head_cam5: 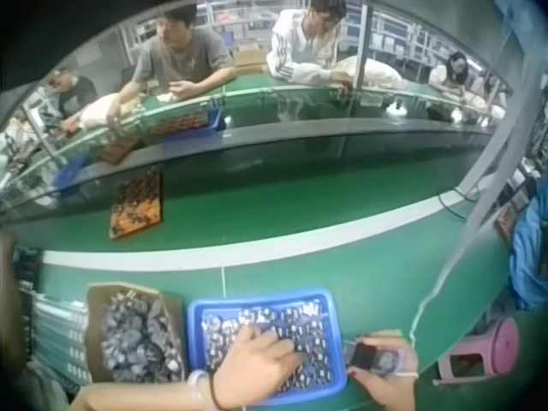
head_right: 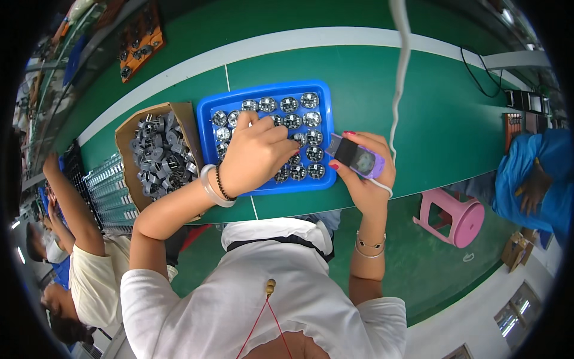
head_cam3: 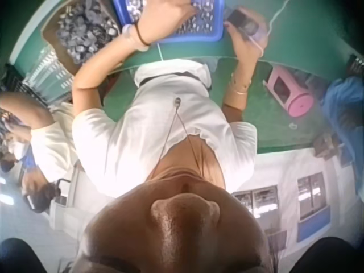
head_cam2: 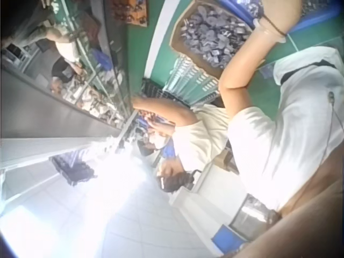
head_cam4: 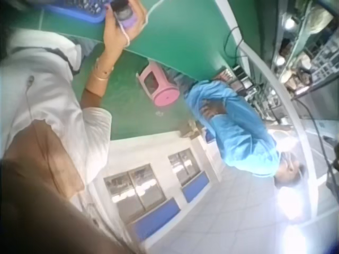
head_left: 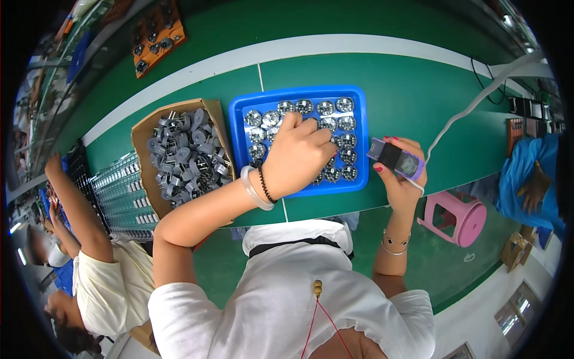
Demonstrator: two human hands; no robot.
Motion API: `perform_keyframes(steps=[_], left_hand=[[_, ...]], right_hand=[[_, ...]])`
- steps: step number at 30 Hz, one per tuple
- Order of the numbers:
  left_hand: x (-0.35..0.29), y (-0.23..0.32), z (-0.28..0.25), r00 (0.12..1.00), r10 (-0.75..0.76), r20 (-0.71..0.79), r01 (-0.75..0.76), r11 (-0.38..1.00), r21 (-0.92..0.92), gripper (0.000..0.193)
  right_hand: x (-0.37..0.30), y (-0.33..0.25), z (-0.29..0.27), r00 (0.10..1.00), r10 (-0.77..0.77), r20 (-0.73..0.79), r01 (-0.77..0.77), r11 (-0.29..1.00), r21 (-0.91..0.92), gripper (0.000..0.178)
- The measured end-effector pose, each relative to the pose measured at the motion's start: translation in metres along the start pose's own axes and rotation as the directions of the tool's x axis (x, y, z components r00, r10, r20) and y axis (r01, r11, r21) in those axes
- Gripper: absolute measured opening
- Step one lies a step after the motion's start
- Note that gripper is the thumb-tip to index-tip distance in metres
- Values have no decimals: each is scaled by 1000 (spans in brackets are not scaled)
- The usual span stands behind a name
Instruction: Assembling small electronic components into a tray-like fixture using a handheld device.
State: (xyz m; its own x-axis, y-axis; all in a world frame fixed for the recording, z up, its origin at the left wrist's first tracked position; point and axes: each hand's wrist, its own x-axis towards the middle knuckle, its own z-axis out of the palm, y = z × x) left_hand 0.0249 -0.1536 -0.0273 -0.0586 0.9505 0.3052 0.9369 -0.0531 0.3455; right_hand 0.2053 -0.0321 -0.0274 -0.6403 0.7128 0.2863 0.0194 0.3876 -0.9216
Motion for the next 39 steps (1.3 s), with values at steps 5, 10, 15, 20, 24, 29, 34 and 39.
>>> perform_keyframes(steps=[5, 10, 15, 20, 24, 29, 34, 39], left_hand=[[0, -1, -4, 1000, -20, 23, 19, 1000, 23, 10], [7, 0, -13, 998, -34, -53, 32, 999, -39, 21], [21, -4, -7, 997, -15, -77, 25, 991, 135, 10], [21, -9, -2, 1000, 22, -5, -20, 981, 194, 10], [20, -12, -13, 999, 14, -37, -10, 994, 104, 8], [25, -8, -21, 995, 73, -65, -71, 997, 38, 9], [28, 0, -28, 980, 163, -114, -161, 987, 26, 11], [27, -5, -31, 993, 99, -71, -104, 992, -73, 11]], right_hand=[[2, -1, 1, 997, -15, 78, 14, 1000, 11, 47], [5, 1, 1, 996, -45, 83, 46, 999, -9, 45], [9, -6, 4, 993, 23, 119, -10, 994, -108, 42], [11, -5, 8, 987, 71, 141, -46, 983, -176, 41], [14, -9, 10, 990, 58, 128, -31, 978, -207, 39], [21, -9, 13, 990, 64, 122, -43, 985, -167, 38], [24, -18, 18, 984, 1, 178, 21, 992, -124, 42], [21, -14, 16, 986, 26, 163, -11, 995, -95, 42]])
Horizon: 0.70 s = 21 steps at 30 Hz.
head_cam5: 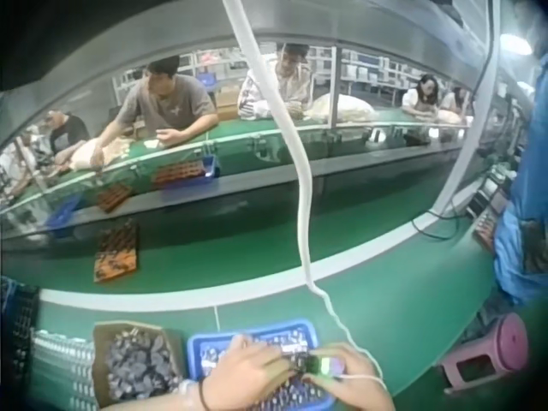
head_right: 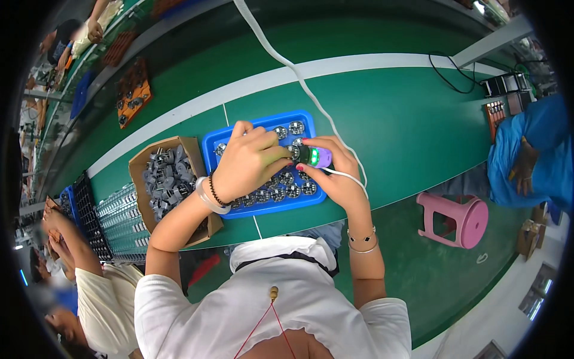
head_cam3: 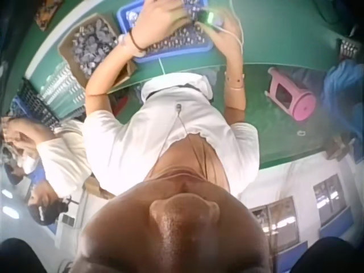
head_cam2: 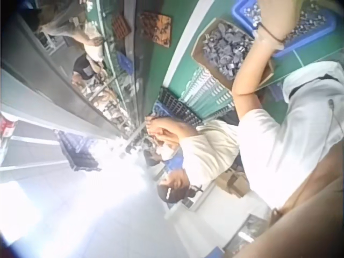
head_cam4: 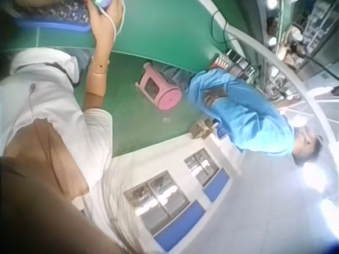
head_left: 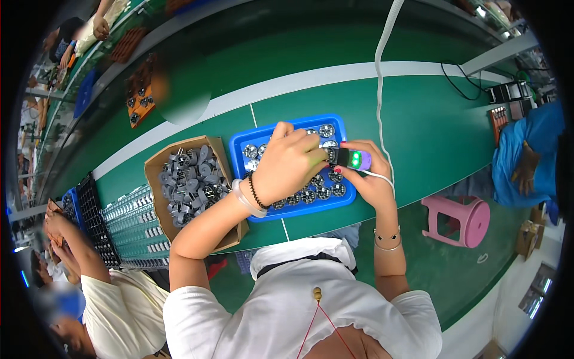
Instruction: Assembling small electronic components into a tray-like fixture using a handheld device.
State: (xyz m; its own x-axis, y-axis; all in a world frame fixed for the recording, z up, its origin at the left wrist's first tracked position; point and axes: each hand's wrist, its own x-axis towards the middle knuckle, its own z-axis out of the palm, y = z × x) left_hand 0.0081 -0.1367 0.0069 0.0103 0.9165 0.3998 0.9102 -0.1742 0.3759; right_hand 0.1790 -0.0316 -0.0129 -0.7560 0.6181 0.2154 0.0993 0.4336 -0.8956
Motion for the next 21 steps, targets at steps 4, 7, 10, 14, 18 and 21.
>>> perform_keyframes(steps=[4, 7, 10, 14, 18, 21], left_hand=[[1, 0, -2, 998, -40, 39, 40, 999, -7, 9], [2, 1, 1, 997, -82, 17, 82, 996, -25, 8], [2, -3, 4, 996, -82, 31, 84, 996, -41, 6], [-2, -14, 1, 991, -130, 42, 129, 991, 17, 6], [-10, -21, 23, 993, -105, 57, 93, 980, 177, 10], [-14, -19, 27, 991, -126, 44, 119, 981, 152, 12]], right_hand=[[-6, 6, 1, 996, 58, -67, -52, 994, 99, 41], [-6, 3, 4, 988, 91, -122, -81, 993, 85, 39], [-7, 9, 2, 990, 47, -131, -44, 999, 24, 41], [-13, 31, -5, 948, 107, -300, -44, 977, 208, 45], [-14, 32, -5, 956, 84, -280, -29, 980, 195, 43], [-19, 32, -3, 955, 115, -273, -46, 969, 245, 42]])
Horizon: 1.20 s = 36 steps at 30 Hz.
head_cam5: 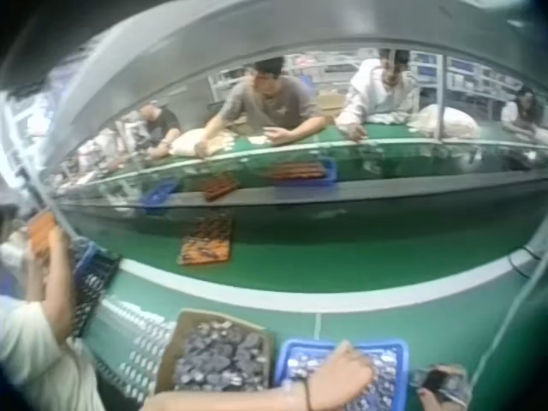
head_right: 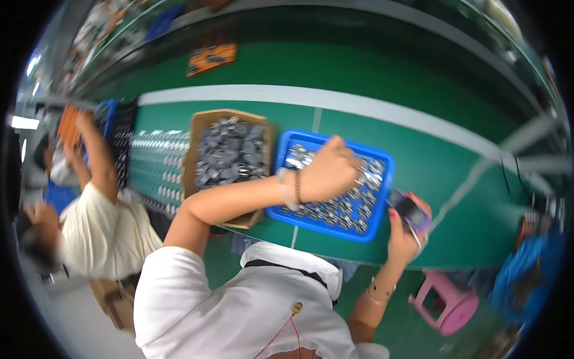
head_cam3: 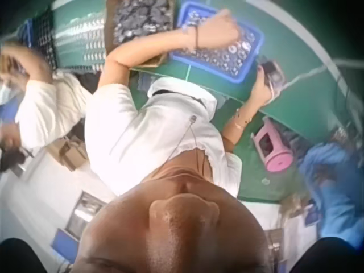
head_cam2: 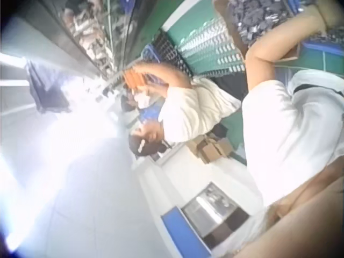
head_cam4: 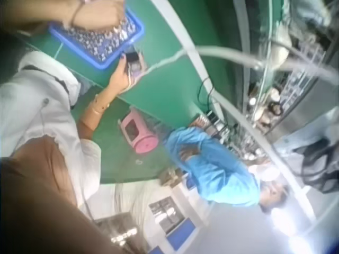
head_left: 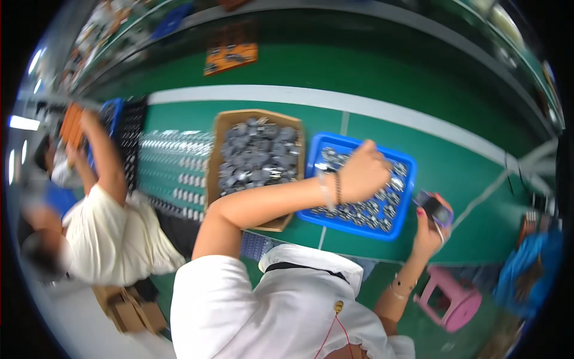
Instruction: Assembling small electronic components into a tray-like fixture using a handheld device.
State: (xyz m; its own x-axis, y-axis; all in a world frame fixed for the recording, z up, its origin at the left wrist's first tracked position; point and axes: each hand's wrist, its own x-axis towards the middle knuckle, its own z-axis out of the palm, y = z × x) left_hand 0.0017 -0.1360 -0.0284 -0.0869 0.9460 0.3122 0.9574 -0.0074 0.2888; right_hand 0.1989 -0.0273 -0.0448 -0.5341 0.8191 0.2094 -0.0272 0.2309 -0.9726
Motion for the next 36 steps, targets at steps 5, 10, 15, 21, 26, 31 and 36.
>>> perform_keyframes(steps=[5, 10, 15, 21, 26, 31, 36], left_hand=[[9, 6, -8, 997, 5, 76, 5, 990, -144, 22], [11, -2, 8, 984, -25, -177, 44, 993, 106, 9], [14, -7, 2, 997, 1, -72, 10, 988, 157, 2], [14, 0, -14, 980, 55, -191, -24, 987, 160, 5], [19, 18, -10, 946, 179, -269, -183, 983, 12, 9], [15, 14, -34, 971, 175, -165, -176, 984, 5, 8], [16, 6, -49, 988, 123, -98, -129, 990, -53, 23]], right_hand=[[-5, 16, -17, 1000, 7, 0, -7, 999, -42, 44], [6, 10, -6, 994, -45, 104, 56, 993, -108, 43], [8, 14, -6, 994, -29, 105, 36, 997, -69, 42], [10, 6, 3, 989, -23, 144, 54, 975, -215, 38], [16, -19, 14, 964, -116, 237, 198, 913, -356, 37], [21, -33, 25, 955, -159, 250, 238, 915, -326, 39], [21, -32, 30, 961, -100, 258, 173, 944, -281, 40]])
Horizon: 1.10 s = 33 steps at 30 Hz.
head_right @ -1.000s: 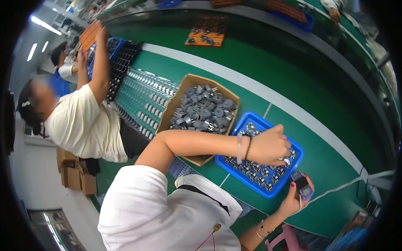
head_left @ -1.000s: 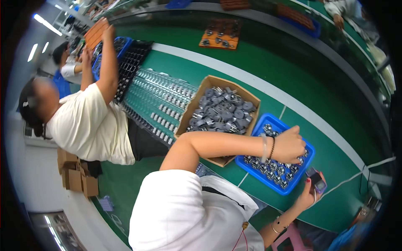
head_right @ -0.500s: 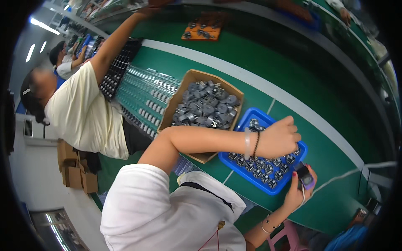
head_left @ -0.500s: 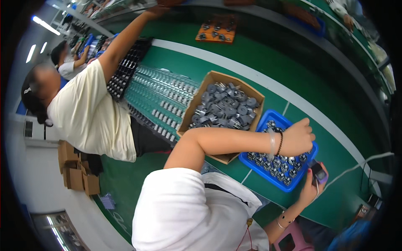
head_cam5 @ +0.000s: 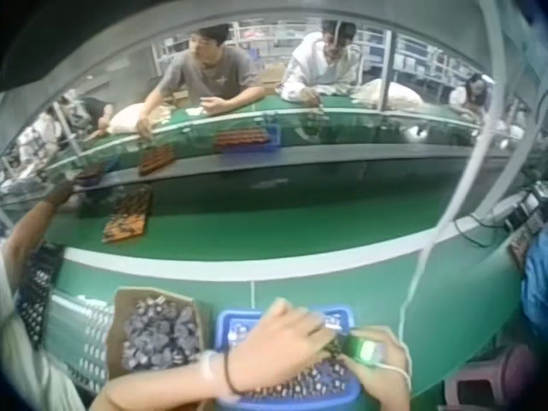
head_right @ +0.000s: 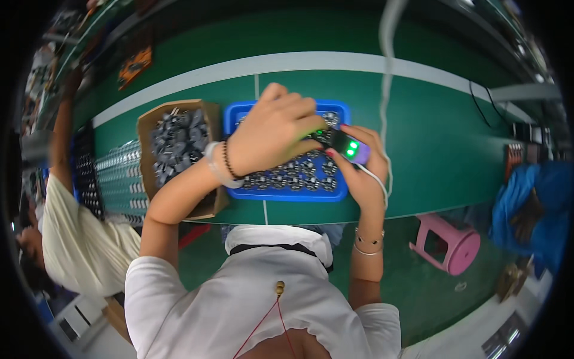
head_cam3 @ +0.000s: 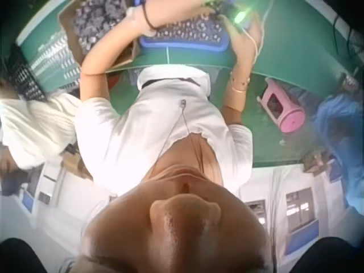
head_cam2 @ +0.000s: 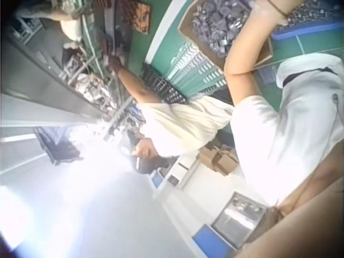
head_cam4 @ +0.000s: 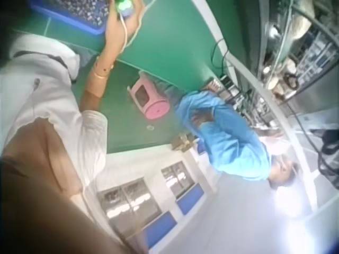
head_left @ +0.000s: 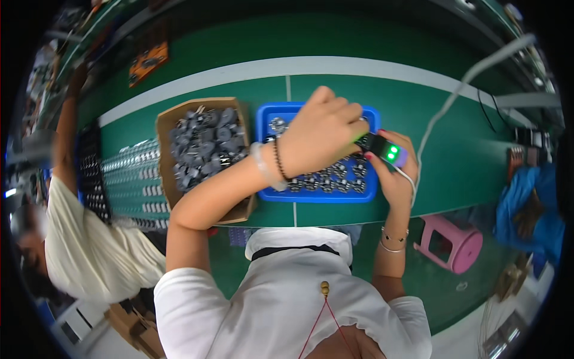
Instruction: Assembling small electronic components into a tray-like fixture using a handheld device.
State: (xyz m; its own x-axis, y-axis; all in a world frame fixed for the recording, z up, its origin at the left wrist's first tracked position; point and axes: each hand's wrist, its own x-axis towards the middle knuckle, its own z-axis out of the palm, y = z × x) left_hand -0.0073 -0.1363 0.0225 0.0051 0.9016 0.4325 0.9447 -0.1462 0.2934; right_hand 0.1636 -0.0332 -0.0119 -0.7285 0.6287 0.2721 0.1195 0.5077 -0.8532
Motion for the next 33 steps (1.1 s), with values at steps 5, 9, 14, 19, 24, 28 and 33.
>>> perform_keyframes(steps=[5, 9, 14, 19, 24, 28, 33], left_hand=[[-1, 1, 10, 999, -1, 54, 4, 998, -57, 13], [1, -12, 21, 994, -99, -45, 98, 995, -16, 9], [-7, -25, 42, 987, -154, 48, 152, 987, 42, 4], [-11, -29, 32, 986, -154, 63, 159, 985, -68, 8], [-23, -39, 14, 983, -143, 116, 140, 990, 34, 9], [-24, -35, 18, 988, -113, 101, 105, 991, 82, 5], [-15, -8, 1, 1000, 26, -6, -26, 999, -18, 7]], right_hand=[[-5, 2, -2, 999, -24, -41, 23, 1000, -14, 42], [-14, 19, -1, 938, 151, -313, -38, 941, 338, 44], [-17, 22, -6, 930, 219, -296, -86, 911, 403, 42], [-19, 21, -5, 947, 209, -242, -117, 931, 346, 44], [-14, 21, -4, 975, 139, -172, -93, 963, 253, 43], [-6, 13, 3, 994, -26, -110, 31, 999, 43, 42], [3, -3, 9, 1000, -11, 19, 11, 999, 32, 43]])
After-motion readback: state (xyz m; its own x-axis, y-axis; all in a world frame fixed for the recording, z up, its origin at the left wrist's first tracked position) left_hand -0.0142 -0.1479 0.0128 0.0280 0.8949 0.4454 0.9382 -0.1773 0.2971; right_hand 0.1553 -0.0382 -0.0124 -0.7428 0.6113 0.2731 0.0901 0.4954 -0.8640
